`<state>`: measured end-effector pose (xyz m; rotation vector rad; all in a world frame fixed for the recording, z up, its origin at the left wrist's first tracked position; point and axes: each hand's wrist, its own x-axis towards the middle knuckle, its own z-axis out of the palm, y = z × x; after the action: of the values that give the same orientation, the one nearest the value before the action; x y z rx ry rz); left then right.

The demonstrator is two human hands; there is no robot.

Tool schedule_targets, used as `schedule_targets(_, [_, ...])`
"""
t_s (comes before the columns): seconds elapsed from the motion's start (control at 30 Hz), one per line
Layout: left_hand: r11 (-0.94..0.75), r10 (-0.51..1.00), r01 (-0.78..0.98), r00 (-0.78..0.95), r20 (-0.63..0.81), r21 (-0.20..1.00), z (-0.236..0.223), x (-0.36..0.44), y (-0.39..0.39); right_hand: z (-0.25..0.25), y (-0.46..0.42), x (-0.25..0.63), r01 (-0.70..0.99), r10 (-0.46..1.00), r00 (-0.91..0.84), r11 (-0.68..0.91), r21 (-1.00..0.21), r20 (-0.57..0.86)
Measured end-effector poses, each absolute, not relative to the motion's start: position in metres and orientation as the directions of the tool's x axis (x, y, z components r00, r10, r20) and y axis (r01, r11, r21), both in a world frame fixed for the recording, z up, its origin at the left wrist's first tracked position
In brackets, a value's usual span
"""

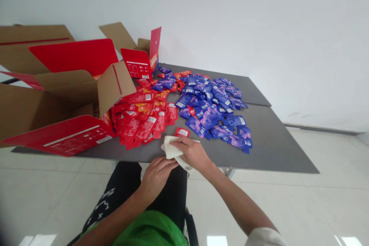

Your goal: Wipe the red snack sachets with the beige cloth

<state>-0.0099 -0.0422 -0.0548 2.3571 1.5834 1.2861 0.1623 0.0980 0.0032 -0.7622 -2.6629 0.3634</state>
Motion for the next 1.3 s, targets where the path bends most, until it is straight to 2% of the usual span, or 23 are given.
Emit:
schedule_targets(0.2, [-0.5, 0.761, 0.746, 0.135, 0.635, 0.44, -0.056, -0.01, -0.041, 0.012, 0.13, 0.162, 0.644, 0.698, -0.655, 0.716, -0.269, 0.289])
schedule_targets(0.3, [-0.493, 0.763, 0.746, 0.123, 0.635, 0.448, -0.056, -0.009, -0.041, 0.014, 0.117, 0.162, 0.552, 0.621, -0.722, 0.783, -0.288, 0.305])
schedule_targets(0.4, [-0.49, 0.772, 0.74, 0.124, 0.623, 0.461, -0.057, -0.009, -0.04, 0.007, 0.101, 0.161, 0.444, 0.534, -0.805, 0.831, -0.336, 0.259])
schedule_targets(0.47, [-0.49, 0.777, 0.736, 0.125, 0.617, 0.468, -0.057, -0.009, -0.041, 0.002, 0.107, 0.16, 0.462, 0.554, -0.793, 0.818, -0.341, 0.253])
schedule_targets(0.63, [-0.492, 0.773, 0.735, 0.122, 0.622, 0.467, -0.056, -0.009, -0.042, 0.005, 0.136, 0.16, 0.608, 0.662, -0.679, 0.749, -0.263, 0.318])
schedule_targets(0.8, [-0.472, 0.779, 0.745, 0.103, 0.618, 0.471, -0.056, -0.008, -0.042, 0.003, 0.097, 0.158, 0.433, 0.526, -0.811, 0.834, -0.342, 0.256])
schedule_targets(0.87, [-0.474, 0.778, 0.746, 0.105, 0.62, 0.468, -0.057, -0.008, -0.042, 0.003, 0.095, 0.154, 0.417, 0.52, -0.821, 0.829, -0.374, 0.236])
schedule_targets(1.0, [-0.486, 0.775, 0.73, 0.105, 0.624, 0.481, -0.057, -0.009, -0.041, 0.011, 0.128, 0.15, 0.605, 0.672, -0.703, 0.737, -0.301, 0.234])
schedule_targets(1.07, [-0.488, 0.775, 0.726, 0.106, 0.623, 0.484, -0.056, -0.009, -0.041, 0.015, 0.134, 0.152, 0.634, 0.695, -0.667, 0.719, -0.285, 0.268])
schedule_targets(1.17, [-0.485, 0.776, 0.731, 0.107, 0.621, 0.48, -0.054, -0.009, -0.041, 0.012, 0.115, 0.156, 0.52, 0.609, -0.734, 0.788, -0.329, 0.299])
schedule_targets(1.23, [-0.479, 0.78, 0.734, 0.105, 0.616, 0.481, -0.053, -0.009, -0.041, 0.006, 0.1, 0.157, 0.443, 0.546, -0.795, 0.821, -0.361, 0.266])
schedule_targets(1.3, [-0.477, 0.783, 0.732, 0.104, 0.613, 0.486, -0.053, -0.009, -0.042, 0.002, 0.101, 0.156, 0.441, 0.54, -0.81, 0.817, -0.372, 0.227])
